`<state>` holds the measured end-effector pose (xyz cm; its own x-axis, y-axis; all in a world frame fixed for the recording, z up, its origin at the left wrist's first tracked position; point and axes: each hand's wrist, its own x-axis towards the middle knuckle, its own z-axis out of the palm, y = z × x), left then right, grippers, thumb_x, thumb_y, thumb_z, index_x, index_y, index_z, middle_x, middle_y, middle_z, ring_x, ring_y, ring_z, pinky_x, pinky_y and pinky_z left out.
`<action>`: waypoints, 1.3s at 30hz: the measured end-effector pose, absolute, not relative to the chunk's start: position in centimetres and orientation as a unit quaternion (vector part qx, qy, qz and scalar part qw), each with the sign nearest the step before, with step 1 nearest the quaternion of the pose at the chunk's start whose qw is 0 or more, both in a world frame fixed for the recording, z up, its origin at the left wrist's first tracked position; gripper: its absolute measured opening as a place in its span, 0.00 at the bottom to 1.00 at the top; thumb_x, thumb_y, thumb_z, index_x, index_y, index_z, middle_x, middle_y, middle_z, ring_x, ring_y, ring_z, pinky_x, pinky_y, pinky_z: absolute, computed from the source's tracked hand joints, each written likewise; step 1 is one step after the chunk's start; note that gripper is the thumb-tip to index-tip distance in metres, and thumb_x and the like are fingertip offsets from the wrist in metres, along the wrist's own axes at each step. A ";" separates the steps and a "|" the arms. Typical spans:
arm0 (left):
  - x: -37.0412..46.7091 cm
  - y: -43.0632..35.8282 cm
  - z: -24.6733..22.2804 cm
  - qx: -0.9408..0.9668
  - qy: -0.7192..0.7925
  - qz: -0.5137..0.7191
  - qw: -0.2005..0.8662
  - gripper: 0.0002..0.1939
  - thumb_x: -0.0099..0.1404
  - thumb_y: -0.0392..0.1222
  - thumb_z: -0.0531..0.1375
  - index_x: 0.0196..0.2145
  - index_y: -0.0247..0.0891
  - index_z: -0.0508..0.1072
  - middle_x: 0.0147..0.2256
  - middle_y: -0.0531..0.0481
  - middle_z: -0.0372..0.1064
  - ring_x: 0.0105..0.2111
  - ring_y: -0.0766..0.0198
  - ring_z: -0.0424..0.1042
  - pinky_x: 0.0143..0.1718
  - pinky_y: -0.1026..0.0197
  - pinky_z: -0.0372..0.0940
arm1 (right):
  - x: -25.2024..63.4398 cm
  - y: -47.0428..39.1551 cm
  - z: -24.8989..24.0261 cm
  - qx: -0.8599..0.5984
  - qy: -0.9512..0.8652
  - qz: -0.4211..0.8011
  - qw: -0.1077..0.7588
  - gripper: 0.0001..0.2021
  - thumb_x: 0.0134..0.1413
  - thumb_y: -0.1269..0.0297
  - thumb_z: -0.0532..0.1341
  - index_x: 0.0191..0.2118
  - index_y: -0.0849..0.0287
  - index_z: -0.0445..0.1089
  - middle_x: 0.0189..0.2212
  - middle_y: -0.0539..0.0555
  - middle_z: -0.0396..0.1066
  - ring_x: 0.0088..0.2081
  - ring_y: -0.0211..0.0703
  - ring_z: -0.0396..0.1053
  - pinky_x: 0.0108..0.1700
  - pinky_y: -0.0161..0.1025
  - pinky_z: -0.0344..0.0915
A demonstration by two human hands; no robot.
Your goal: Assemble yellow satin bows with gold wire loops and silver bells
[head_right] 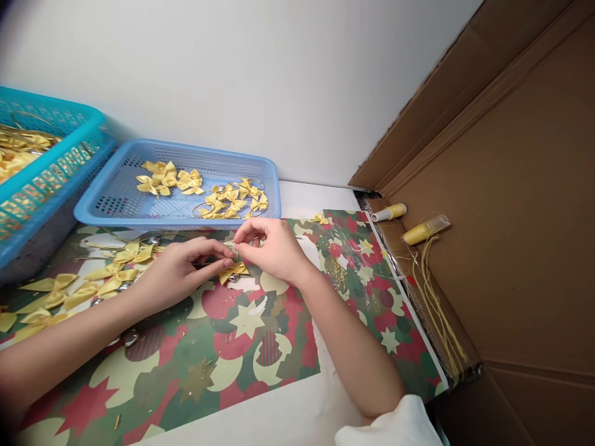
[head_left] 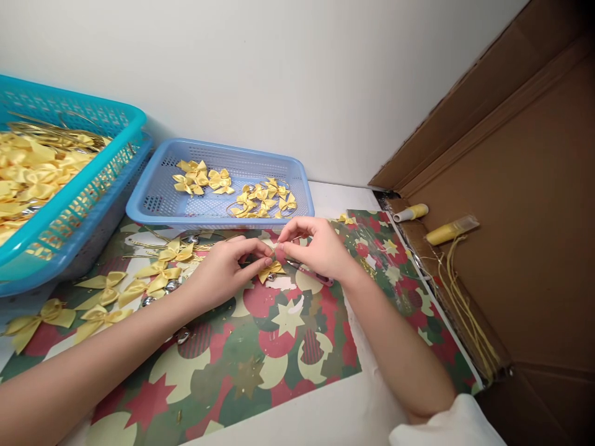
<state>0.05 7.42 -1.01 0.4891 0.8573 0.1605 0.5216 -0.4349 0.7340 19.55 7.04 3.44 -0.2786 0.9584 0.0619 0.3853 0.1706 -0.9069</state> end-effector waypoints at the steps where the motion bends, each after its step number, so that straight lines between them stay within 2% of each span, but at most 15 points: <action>1: 0.1 7.4 -1.0 0.806 0.428 0.266 0.310 0.12 0.65 0.49 0.56 0.34 0.42 0.77 0.30 0.52 0.76 0.28 0.63 0.70 0.30 0.63 0.61 | 19.6 7.0 3.4 -0.492 -0.681 0.417 0.345 0.02 0.47 0.72 0.60 0.28 0.59 0.70 0.25 0.48 0.73 0.29 0.36 0.69 0.35 0.36 0.66; 14: 0.0 7.5 -1.3 0.836 0.417 0.254 0.251 0.11 0.65 0.46 0.55 0.35 0.42 0.76 0.28 0.51 0.72 0.32 0.59 0.69 0.32 0.62 0.61 | 19.9 7.4 3.1 -0.500 -0.682 0.395 0.358 0.02 0.46 0.71 0.62 0.28 0.59 0.71 0.27 0.49 0.72 0.31 0.37 0.68 0.36 0.36 0.65; 20: 0.0 7.5 -1.2 0.832 0.421 0.253 0.258 0.11 0.65 0.47 0.55 0.35 0.42 0.76 0.29 0.51 0.72 0.32 0.59 0.68 0.32 0.61 0.61 | 19.8 7.4 3.0 -0.499 -0.674 0.396 0.373 0.01 0.47 0.70 0.63 0.29 0.58 0.70 0.27 0.48 0.72 0.30 0.36 0.67 0.36 0.36 0.65; 26: 0.1 7.5 -1.2 0.827 0.427 0.250 0.267 0.11 0.65 0.47 0.56 0.33 0.42 0.76 0.26 0.52 0.69 0.31 0.60 0.68 0.31 0.62 0.61 | 19.4 7.6 2.4 -0.513 -0.643 0.393 0.412 0.05 0.45 0.69 0.64 0.31 0.58 0.70 0.30 0.49 0.72 0.31 0.37 0.69 0.37 0.37 0.66; 39: 0.0 7.6 -1.0 0.828 0.419 0.231 0.292 0.10 0.64 0.47 0.56 0.30 0.41 0.73 0.27 0.52 0.71 0.31 0.60 0.69 0.31 0.62 0.61 | 19.2 7.6 2.2 -0.520 -0.639 0.398 0.403 0.04 0.46 0.68 0.64 0.31 0.58 0.69 0.30 0.49 0.73 0.31 0.36 0.69 0.36 0.37 0.67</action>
<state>0.01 7.64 -0.96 0.5426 0.8285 0.1383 0.5586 -0.4789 0.6772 19.21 7.60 2.22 -0.1345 0.9858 0.1010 0.3442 0.1420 -0.9281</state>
